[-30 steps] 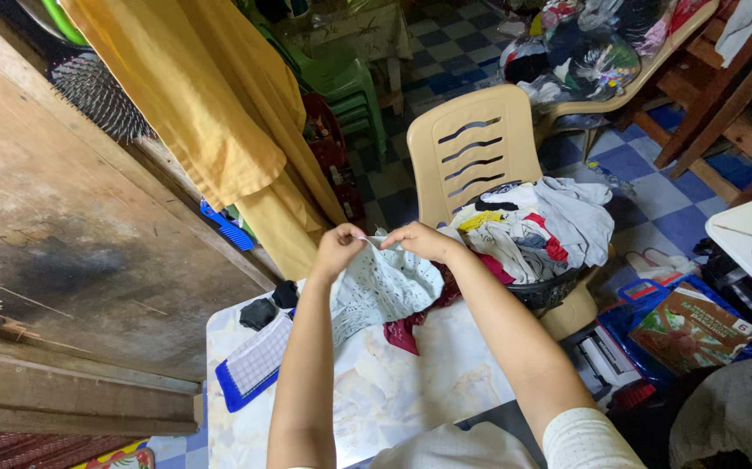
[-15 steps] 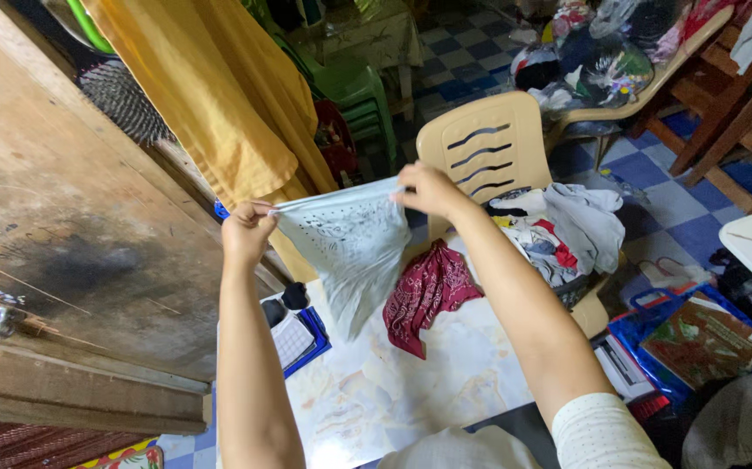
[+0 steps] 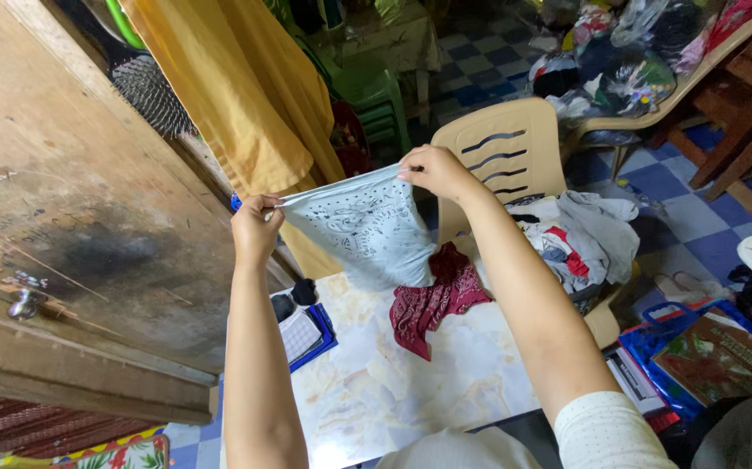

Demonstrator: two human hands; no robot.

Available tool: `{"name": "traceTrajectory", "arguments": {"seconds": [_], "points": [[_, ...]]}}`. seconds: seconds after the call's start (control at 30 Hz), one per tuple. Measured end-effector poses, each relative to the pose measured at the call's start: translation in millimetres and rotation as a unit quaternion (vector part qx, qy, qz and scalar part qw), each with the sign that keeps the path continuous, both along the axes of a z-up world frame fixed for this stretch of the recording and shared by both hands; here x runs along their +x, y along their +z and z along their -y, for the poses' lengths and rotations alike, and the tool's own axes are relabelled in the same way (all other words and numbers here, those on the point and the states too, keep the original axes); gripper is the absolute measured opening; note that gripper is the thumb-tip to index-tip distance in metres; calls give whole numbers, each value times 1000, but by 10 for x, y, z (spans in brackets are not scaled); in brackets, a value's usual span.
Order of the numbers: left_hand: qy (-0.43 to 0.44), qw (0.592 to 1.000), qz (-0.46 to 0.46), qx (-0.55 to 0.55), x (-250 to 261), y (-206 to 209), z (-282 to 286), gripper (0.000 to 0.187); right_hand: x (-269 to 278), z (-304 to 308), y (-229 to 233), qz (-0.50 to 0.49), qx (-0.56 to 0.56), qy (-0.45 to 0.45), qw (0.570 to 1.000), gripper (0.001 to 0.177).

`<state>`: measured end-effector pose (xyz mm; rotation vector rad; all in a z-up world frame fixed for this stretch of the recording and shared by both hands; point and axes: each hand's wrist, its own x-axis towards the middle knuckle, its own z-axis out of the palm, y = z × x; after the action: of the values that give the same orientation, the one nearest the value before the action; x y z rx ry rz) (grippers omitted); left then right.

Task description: The person folds various pieces of clothing, including a patterned cloth and a red bandana, by hand on a table.

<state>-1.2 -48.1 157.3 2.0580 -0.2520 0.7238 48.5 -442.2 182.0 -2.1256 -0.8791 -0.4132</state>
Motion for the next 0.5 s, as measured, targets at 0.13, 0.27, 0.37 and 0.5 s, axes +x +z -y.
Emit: {"name": "traceTrajectory", "arguments": {"seconds": [0.13, 0.27, 0.37, 0.5], "points": [[4, 1000, -13, -14, 6, 43, 59, 11, 17, 46, -80, -42, 63, 20, 997, 16], [154, 966, 69, 194, -227, 303, 351, 28, -49, -128, -74, -58, 62, -3, 996, 15], [52, 937, 224, 264, -330, 490, 866, 61, -141, -494, -72, -5, 106, 64, 992, 20], [-90, 964, -93, 232, -168, 478, 1321, 30, -185, -725, -262, -62, 128, 66, 988, 31]]}}
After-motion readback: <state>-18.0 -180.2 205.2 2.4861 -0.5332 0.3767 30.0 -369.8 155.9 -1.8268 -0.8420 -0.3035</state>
